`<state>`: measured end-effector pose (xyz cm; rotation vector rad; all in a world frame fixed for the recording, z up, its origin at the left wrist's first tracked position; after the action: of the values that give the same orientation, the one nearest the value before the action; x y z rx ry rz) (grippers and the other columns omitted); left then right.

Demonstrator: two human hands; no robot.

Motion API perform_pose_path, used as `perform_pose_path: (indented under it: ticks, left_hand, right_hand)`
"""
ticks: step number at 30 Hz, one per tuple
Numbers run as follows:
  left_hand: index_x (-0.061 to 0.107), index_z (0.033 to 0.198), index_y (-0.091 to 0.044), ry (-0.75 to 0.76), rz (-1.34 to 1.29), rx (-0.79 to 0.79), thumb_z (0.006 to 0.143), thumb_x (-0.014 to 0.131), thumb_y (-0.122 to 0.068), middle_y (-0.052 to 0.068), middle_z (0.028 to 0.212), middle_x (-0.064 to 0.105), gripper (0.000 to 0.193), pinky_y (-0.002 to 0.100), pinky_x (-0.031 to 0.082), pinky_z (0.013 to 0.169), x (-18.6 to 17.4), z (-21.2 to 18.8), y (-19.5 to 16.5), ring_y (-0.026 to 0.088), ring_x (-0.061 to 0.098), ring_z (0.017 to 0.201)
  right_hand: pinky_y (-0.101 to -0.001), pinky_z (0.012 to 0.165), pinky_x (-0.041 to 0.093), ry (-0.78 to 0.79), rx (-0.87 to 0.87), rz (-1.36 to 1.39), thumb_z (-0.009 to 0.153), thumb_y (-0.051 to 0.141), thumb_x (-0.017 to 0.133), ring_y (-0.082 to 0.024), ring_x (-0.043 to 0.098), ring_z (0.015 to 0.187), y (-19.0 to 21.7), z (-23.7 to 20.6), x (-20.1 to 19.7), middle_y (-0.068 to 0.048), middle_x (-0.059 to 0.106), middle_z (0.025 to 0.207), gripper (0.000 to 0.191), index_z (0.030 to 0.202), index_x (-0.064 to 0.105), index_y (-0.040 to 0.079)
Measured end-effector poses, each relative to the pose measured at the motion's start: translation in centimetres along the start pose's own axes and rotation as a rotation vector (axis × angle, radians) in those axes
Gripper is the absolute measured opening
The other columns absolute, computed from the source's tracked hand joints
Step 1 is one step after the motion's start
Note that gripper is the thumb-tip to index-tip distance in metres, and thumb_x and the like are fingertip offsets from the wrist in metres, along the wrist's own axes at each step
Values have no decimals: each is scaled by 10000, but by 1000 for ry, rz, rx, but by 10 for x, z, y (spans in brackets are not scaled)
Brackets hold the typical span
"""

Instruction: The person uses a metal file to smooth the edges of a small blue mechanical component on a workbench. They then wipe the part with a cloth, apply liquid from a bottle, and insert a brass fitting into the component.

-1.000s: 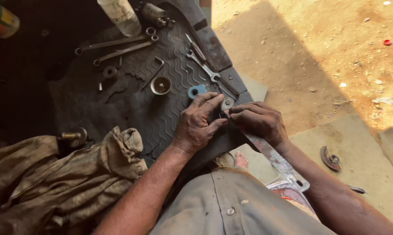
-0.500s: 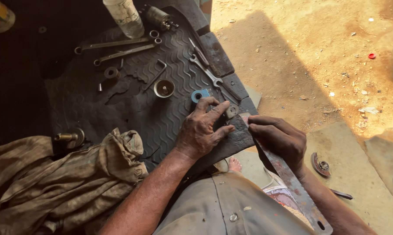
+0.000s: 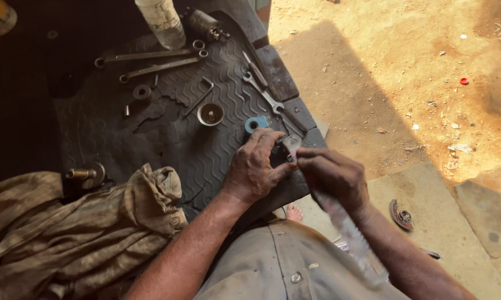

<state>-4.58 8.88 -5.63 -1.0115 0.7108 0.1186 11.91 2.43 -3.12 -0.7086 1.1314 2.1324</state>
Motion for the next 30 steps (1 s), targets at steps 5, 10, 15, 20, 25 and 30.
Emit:
perform_pose_path:
  ticks: [5, 10, 15, 20, 25, 30]
  left_hand:
    - [663, 1172, -61, 33, -64, -74, 820, 835, -460, 131, 1178, 648, 559, 418, 615, 867, 2, -1, 4, 313, 719, 1053]
    - [670, 1194, -60, 27, -68, -57, 816, 810, -522, 146, 1187, 627, 613, 433, 613, 834, 1, -1, 4, 326, 711, 1016]
    - [703, 1191, -99, 84, 3, -93, 757, 824, -521, 109, 1143, 637, 617, 425, 608, 856, 4, -1, 5, 298, 713, 1032]
    - [714, 1253, -116, 103, 11, -94, 759, 810, -578, 119, 1107, 625, 683, 432, 597, 827, 2, -1, 5, 306, 704, 1002]
    - [750, 1200, -147, 75, 39, -138, 823, 697, -686, 88, 1056, 641, 660, 434, 606, 754, 5, -1, 11, 282, 723, 909]
    - [774, 1132, -148, 75, 28, -114, 785, 647, -763, 97, 976, 610, 718, 442, 608, 721, 12, -2, 17, 283, 718, 853]
  right_hand:
    - [-326, 811, 616, -52, -16, -78, 849, 27, 775, -215, 758, 983, 16, 2, -1, -67, 761, 1094, 156, 979, 730, 101]
    - [-380, 827, 606, -30, -97, -145, 857, 15, 763, -293, 736, 1018, 28, 7, -3, -116, 724, 1129, 195, 1037, 705, 59]
    - [-370, 838, 605, 29, -46, -121, 813, 49, 768, -282, 741, 1025, 24, 12, -3, -98, 735, 1141, 244, 1048, 713, 81]
    - [-332, 811, 611, -1, 8, -117, 857, 47, 784, -231, 753, 979, 21, 10, -4, -66, 749, 1117, 182, 1017, 716, 103]
    - [-342, 827, 615, -13, -22, -61, 833, 35, 780, -244, 749, 997, 24, 2, 1, -81, 734, 1124, 221, 1034, 711, 93]
    - [-317, 756, 613, 11, 61, -60, 817, 4, 773, -206, 761, 934, 17, 6, 7, -88, 753, 1113, 222, 1017, 722, 85]
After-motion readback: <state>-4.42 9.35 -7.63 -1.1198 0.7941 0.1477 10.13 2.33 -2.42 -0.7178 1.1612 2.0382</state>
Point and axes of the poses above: each hand's wrist, its own z-axis towards the middle knuckle, its own x-axis out of the palm, y = z × x, the point moved 5 cm from there along z, towards the middle knuckle
